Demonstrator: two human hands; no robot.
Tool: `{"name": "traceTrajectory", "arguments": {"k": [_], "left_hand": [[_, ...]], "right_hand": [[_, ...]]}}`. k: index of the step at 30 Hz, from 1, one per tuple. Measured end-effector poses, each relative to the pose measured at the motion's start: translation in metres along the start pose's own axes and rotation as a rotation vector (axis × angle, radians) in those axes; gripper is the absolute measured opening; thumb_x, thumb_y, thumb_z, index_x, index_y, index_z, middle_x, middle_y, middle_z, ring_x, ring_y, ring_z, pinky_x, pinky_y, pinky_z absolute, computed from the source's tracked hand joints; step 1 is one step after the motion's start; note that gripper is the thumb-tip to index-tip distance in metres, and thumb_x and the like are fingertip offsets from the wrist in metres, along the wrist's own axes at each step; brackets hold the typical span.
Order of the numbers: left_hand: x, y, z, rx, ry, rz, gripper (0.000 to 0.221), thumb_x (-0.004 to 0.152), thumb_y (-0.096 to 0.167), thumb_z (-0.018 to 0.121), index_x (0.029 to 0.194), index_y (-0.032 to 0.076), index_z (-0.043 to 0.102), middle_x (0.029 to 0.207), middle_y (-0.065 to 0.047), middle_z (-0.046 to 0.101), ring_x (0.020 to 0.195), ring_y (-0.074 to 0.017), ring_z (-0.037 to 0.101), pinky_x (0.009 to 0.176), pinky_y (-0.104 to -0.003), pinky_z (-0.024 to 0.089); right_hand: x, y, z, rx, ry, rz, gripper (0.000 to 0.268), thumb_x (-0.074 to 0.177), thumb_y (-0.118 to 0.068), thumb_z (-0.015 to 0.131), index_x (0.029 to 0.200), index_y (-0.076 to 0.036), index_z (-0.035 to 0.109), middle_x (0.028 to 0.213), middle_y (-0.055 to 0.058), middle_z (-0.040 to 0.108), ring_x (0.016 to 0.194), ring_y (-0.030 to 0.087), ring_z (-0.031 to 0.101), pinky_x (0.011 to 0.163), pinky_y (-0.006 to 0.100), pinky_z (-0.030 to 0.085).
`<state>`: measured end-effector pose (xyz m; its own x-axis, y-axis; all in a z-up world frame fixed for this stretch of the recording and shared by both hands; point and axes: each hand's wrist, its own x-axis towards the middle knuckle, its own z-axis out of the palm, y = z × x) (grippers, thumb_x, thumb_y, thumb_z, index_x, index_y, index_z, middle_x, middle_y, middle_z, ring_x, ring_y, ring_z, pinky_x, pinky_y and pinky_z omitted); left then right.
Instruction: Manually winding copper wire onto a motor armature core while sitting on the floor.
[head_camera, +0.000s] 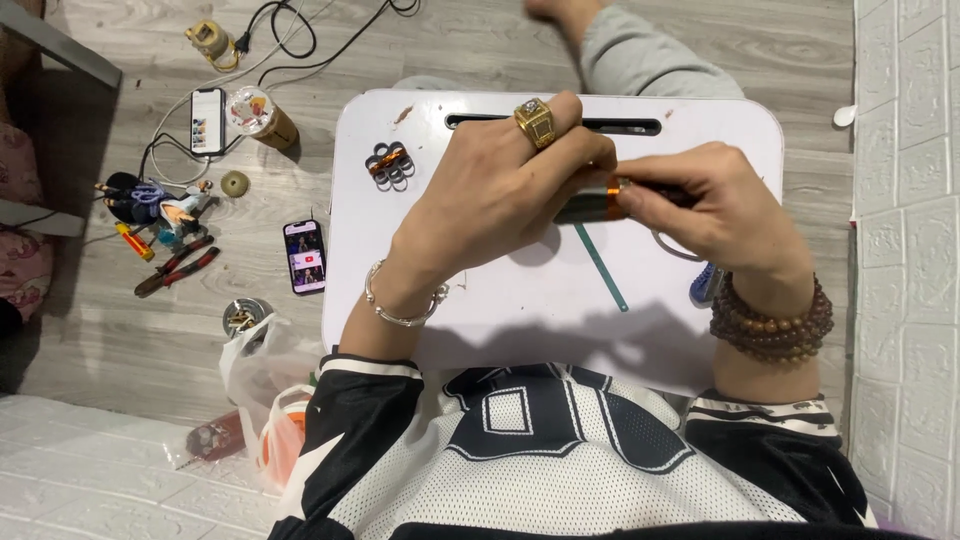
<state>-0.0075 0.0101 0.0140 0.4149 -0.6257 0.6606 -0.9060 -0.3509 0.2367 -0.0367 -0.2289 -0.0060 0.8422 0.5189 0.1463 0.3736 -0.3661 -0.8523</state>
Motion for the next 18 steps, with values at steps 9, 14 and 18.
{"name": "traceTrajectory", "arguments": {"k": [9,14,18], "left_hand": [[0.002,0.004,-0.007,0.114,0.035,0.109,0.009,0.105,0.01,0.058,0.097,0.006,0.061,0.09,-0.007,0.05,0.078,-0.0263,0.044,0.069,-0.038,0.036],[0.003,0.0,-0.003,0.123,0.017,0.113,0.011,0.105,0.015,0.06,0.097,0.008,0.061,0.09,-0.006,0.05,0.08,-0.0264,0.043,0.07,-0.039,0.033],[0.005,0.0,-0.005,0.103,0.017,0.079,0.01,0.105,0.017,0.06,0.099,0.009,0.061,0.09,-0.005,0.052,0.081,-0.0271,0.044,0.072,-0.041,0.033]], "right_hand": [[0.005,-0.008,-0.005,-0.172,-0.076,-0.039,0.025,0.097,-0.01,0.06,0.118,0.0,0.069,0.05,0.001,0.049,0.041,0.009,0.035,0.038,0.026,0.031],[0.001,-0.002,-0.007,-0.201,-0.074,0.0,0.025,0.096,-0.011,0.061,0.118,-0.002,0.071,0.05,0.002,0.05,0.043,0.01,0.035,0.041,0.026,0.031],[0.002,-0.004,-0.011,-0.211,-0.099,-0.021,0.023,0.095,-0.012,0.061,0.113,-0.002,0.072,0.051,0.002,0.057,0.04,0.009,0.038,0.04,0.025,0.033]]}}
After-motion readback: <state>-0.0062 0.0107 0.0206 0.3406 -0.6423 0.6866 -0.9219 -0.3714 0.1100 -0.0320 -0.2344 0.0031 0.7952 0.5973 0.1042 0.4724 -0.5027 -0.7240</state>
